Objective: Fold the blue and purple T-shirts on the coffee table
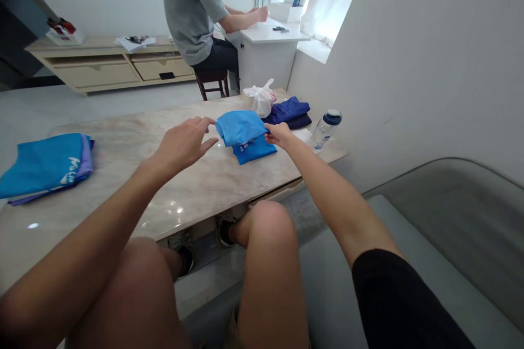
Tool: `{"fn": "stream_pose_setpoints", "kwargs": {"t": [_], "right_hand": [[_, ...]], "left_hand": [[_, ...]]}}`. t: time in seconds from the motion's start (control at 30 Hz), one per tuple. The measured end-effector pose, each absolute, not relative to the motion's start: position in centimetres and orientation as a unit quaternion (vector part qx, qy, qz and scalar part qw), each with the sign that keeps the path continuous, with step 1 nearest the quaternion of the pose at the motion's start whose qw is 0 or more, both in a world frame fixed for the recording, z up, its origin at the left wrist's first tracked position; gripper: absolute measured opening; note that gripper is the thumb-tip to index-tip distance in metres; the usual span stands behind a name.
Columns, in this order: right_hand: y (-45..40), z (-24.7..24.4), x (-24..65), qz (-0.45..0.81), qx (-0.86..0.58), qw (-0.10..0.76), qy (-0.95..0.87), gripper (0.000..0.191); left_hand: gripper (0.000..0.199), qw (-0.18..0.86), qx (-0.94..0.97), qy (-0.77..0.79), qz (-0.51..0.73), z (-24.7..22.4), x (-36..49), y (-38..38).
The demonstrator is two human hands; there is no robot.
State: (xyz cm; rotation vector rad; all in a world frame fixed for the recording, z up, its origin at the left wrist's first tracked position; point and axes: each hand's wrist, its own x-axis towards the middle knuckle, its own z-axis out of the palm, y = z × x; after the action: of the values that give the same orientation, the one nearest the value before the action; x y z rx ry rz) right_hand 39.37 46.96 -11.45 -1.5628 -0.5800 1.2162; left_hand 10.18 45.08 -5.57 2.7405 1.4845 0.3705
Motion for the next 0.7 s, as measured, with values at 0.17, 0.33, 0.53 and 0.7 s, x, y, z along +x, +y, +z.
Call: {"fn": "stream_pose_setpoints", "kwargs": {"t": [0.17, 0.33, 0.53, 0.7], "right_hand": [[41.3, -18.7, 40.8, 0.390, -0.774, 0.413, -0.280, 0.026], [31.5, -20.6, 35.9, 0.465, -0.680, 0.421, -0.380, 0.022], [18.9, -19.0, 24.0, 0.378, -0.617, 0.476, -0.500, 0.062], [12.5, -17.6, 17.7, 0.160, -0.609, 0.399, -0.667, 0.088]], "left_hand": [[0.054, 0.081, 0.852, 0.509, 0.094, -8.4, 1.5, 36.2], [0.052, 0.053, 0.780, 0.597, 0.177, -12.3, -4.7, 25.3], [0.052, -0.028, 0.767, 0.587, 0.256, -14.0, -4.3, 19.5], [0.049, -0.045, 0.757, 0.603, 0.247, -13.6, -3.1, 17.5]]}}
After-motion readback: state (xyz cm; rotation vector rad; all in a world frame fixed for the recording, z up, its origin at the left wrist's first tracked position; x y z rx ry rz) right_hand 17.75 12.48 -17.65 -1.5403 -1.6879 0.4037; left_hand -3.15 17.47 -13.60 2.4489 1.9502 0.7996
